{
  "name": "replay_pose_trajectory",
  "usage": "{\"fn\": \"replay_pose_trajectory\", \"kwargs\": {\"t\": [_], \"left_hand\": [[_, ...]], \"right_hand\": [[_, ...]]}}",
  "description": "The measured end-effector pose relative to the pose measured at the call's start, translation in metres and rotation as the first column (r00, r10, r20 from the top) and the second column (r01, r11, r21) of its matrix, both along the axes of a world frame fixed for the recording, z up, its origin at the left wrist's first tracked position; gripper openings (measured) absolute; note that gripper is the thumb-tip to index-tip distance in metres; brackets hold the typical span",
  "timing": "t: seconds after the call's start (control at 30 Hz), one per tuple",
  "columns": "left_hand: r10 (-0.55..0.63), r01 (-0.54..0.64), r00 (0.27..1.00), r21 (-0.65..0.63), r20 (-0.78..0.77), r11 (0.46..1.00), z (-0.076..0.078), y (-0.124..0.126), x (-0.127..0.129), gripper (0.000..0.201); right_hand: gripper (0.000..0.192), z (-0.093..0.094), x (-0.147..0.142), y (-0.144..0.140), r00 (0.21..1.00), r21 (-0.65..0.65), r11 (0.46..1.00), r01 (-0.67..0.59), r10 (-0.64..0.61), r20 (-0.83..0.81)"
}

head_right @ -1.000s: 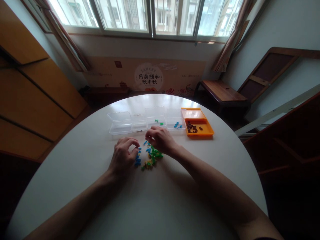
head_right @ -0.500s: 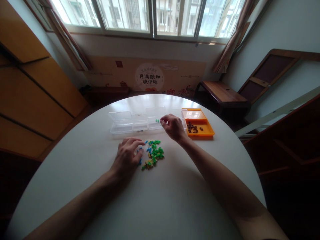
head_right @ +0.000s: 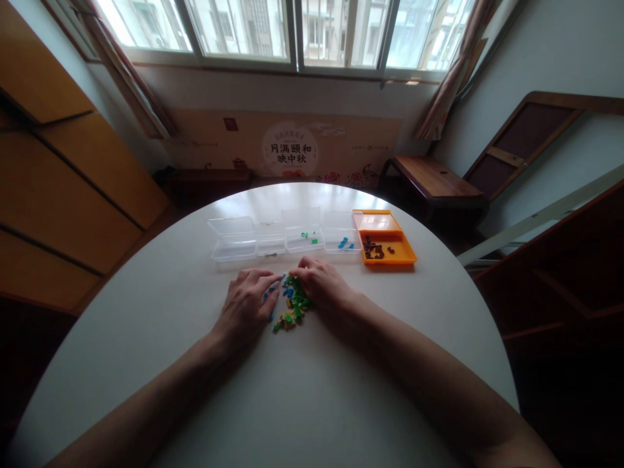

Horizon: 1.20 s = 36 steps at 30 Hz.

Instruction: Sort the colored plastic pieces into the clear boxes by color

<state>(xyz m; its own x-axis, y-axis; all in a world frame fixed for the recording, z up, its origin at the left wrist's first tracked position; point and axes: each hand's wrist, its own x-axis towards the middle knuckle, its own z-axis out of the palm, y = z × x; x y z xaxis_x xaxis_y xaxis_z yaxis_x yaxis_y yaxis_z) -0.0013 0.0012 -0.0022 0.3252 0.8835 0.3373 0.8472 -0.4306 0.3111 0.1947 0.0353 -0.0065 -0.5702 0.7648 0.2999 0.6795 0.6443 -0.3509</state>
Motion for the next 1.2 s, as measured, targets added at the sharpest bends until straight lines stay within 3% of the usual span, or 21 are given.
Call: {"fn": "replay_pose_trajectory", "kwargs": {"t": [0.13, 0.4, 0.73, 1.2], "left_hand": [[-0.004, 0.004, 1.0, 0.005, 0.011, 1.0, 0.0, 0.0, 0.001, 0.027], [-0.06, 0.061, 0.998, 0.033, -0.015, 0.998, 0.0, 0.001, 0.0, 0.02], [-0.097, 0.096, 0.995, 0.014, 0.011, 0.995, -0.002, 0.002, -0.002, 0.01], [-0.104, 0.105, 0.993, -0.012, 0.047, 0.994, -0.001, 0.002, -0.003, 0.012]], "right_hand": [[0.034, -0.003, 0.001, -0.004, 0.997, -0.005, 0.998, -0.064, 0.064, -0.037], [0.02, -0.004, 0.004, -0.008, 0.985, -0.054, 0.996, -0.075, 0.065, -0.161], [0.02, 0.003, 0.0, -0.012, 0.981, -0.111, 0.992, -0.053, 0.03, -0.193], [0.019, 0.002, -0.002, -0.015, 0.981, -0.086, 0.994, -0.062, 0.045, -0.19]]}}
